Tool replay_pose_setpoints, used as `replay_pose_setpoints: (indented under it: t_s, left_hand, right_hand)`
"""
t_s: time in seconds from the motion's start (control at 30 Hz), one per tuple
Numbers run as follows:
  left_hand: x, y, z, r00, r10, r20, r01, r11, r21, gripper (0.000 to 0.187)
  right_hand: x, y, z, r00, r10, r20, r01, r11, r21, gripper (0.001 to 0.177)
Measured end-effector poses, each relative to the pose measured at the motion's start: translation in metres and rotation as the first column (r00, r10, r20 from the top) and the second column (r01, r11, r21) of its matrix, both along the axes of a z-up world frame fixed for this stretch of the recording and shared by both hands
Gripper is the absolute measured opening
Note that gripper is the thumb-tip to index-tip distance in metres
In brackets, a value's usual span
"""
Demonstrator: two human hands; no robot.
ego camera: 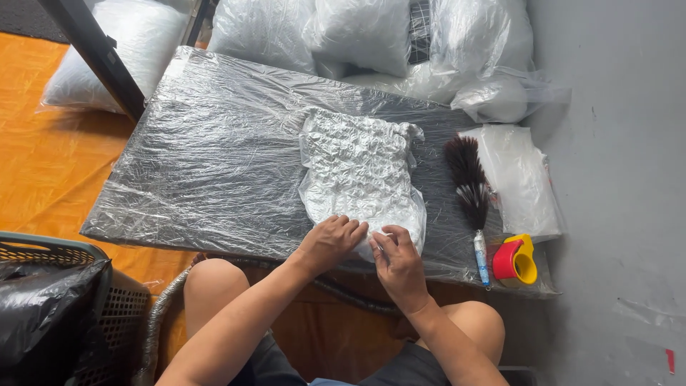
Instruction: Vacuum sealing and packing a pillow into a plastic bag using a vacuum cleaner and tape.
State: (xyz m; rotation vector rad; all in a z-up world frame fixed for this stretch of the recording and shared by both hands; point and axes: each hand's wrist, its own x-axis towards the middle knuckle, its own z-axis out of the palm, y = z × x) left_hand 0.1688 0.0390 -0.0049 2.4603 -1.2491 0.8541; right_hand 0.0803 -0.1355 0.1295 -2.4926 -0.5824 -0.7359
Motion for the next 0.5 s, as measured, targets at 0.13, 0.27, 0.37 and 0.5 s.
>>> replay_pose_setpoints:
  t_s: [0.13, 0.27, 0.37, 0.5]
  left_hand:
    - [0.0, 0.011, 0.061, 0.974, -0.027, -0.225, 0.045, 0.996, 0.076, 0.054]
    - [0.023, 0.01, 0.068, 0.876, -0.101, -0.471, 0.123, 0.992, 0.015, 0.023]
    - [0.038, 0.007, 0.071, 0.811, -0.072, -0.581, 0.115, 0.993, 0.038, 0.04]
    - [0.056, 0.007, 0.059, 0.726, -0.04, -0.687, 0.079, 0.997, 0.025, 0.055]
  right_hand:
    - [-0.017, 0.009, -0.011, 0.984, 0.056, 0.166, -0.001, 0.949, -0.315, 0.053]
    - [-0.008, 0.003, -0.021, 0.961, 0.163, 0.223, 0.01, 0.785, -0.62, 0.055]
    - [0.018, -0.007, -0.041, 0.942, 0.152, 0.3, 0.088, 0.749, -0.656, 0.066]
    - [0.048, -0.013, -0.062, 0.924, 0.171, 0.342, 0.097, 0.758, -0.644, 0.08]
